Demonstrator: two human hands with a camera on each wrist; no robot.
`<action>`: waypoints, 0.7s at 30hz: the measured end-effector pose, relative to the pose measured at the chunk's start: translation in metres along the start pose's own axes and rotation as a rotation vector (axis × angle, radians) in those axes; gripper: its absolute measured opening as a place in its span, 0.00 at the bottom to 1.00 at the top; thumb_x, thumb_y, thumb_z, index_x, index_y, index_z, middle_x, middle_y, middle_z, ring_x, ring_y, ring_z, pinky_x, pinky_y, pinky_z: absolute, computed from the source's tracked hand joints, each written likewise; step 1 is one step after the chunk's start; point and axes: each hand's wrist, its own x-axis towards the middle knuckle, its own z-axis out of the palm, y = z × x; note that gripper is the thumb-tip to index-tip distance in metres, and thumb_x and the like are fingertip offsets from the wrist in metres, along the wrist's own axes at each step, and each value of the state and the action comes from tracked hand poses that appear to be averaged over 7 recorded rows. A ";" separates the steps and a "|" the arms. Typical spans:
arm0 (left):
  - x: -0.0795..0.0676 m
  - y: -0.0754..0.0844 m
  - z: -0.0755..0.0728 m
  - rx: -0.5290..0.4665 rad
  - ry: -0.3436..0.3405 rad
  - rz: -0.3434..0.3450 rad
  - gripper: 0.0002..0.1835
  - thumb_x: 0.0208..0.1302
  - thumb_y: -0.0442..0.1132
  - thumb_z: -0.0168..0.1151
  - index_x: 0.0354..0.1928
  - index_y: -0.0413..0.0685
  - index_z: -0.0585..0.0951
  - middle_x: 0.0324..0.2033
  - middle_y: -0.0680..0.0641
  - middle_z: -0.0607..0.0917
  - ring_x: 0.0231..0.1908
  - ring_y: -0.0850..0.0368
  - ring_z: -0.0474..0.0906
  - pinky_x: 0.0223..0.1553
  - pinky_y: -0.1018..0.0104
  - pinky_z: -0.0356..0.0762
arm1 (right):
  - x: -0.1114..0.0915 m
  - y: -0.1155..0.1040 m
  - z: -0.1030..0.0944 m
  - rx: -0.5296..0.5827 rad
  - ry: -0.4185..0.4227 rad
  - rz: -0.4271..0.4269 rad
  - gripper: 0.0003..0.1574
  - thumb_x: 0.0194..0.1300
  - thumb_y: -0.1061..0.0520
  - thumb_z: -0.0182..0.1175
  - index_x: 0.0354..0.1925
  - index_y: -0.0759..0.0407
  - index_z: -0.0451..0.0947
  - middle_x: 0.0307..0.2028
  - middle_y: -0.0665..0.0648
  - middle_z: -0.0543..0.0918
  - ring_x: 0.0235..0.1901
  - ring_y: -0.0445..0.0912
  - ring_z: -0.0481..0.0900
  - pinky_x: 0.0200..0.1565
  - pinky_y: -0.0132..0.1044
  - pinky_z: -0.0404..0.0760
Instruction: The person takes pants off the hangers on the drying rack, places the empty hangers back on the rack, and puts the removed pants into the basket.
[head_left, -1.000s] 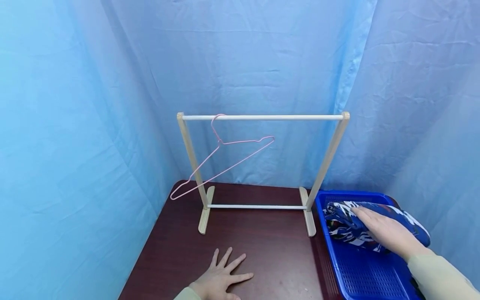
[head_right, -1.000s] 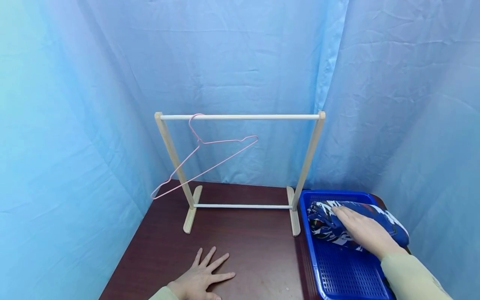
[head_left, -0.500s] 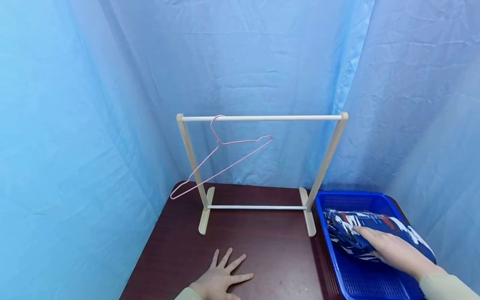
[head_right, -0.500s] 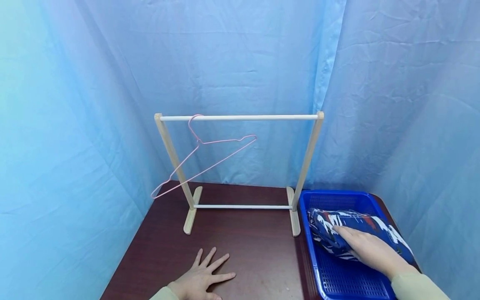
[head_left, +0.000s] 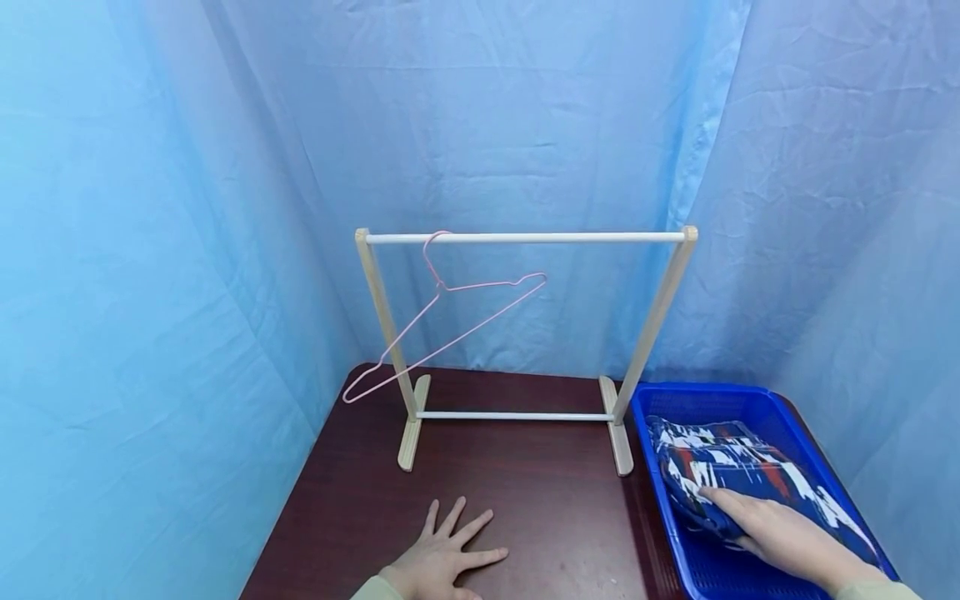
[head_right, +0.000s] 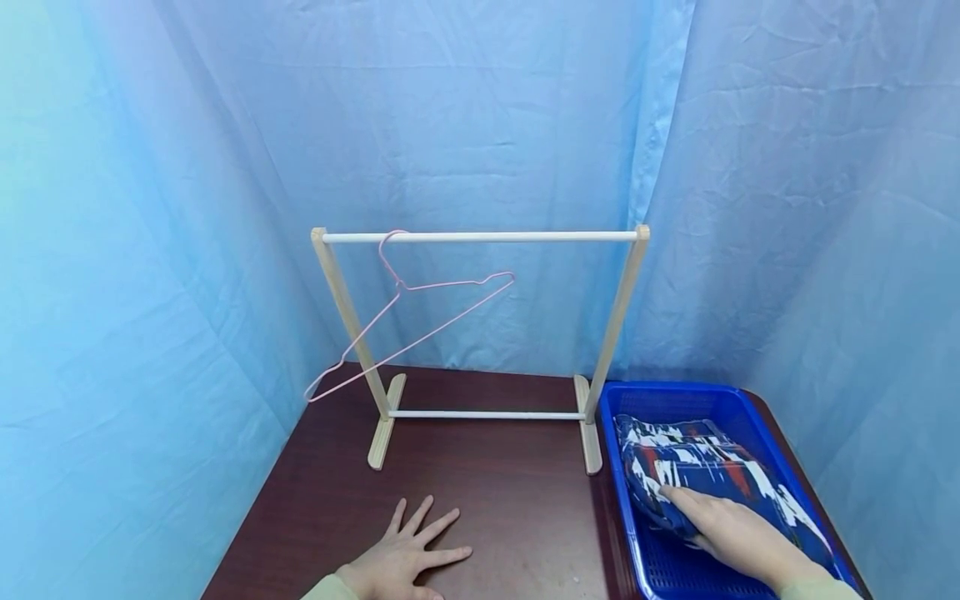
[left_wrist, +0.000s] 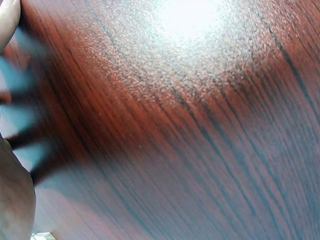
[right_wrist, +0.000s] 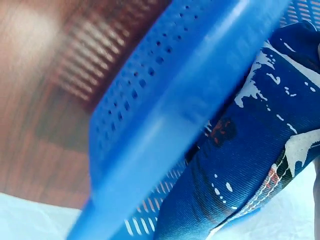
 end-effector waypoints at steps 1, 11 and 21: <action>0.000 0.000 0.000 0.004 0.003 0.002 0.36 0.67 0.71 0.54 0.76 0.81 0.63 0.80 0.47 0.56 0.73 0.22 0.53 0.59 0.17 0.54 | -0.001 0.000 0.002 0.016 -0.008 0.007 0.43 0.56 0.58 0.75 0.68 0.59 0.72 0.55 0.59 0.84 0.49 0.40 0.85 0.41 0.38 0.85; 0.000 0.000 -0.001 -0.024 -0.024 -0.009 0.36 0.68 0.70 0.55 0.76 0.81 0.62 0.80 0.48 0.54 0.74 0.22 0.50 0.60 0.16 0.51 | 0.001 0.005 0.024 0.169 -0.192 0.173 0.39 0.70 0.38 0.62 0.72 0.51 0.67 0.62 0.56 0.80 0.56 0.40 0.82 0.53 0.57 0.80; 0.001 -0.003 0.000 -0.057 -0.019 -0.012 0.34 0.70 0.67 0.54 0.76 0.79 0.62 0.80 0.48 0.53 0.75 0.23 0.49 0.61 0.17 0.48 | 0.009 0.005 0.021 0.656 -0.394 0.403 0.51 0.72 0.42 0.61 0.80 0.59 0.49 0.75 0.79 0.53 0.70 0.81 0.52 0.60 0.82 0.35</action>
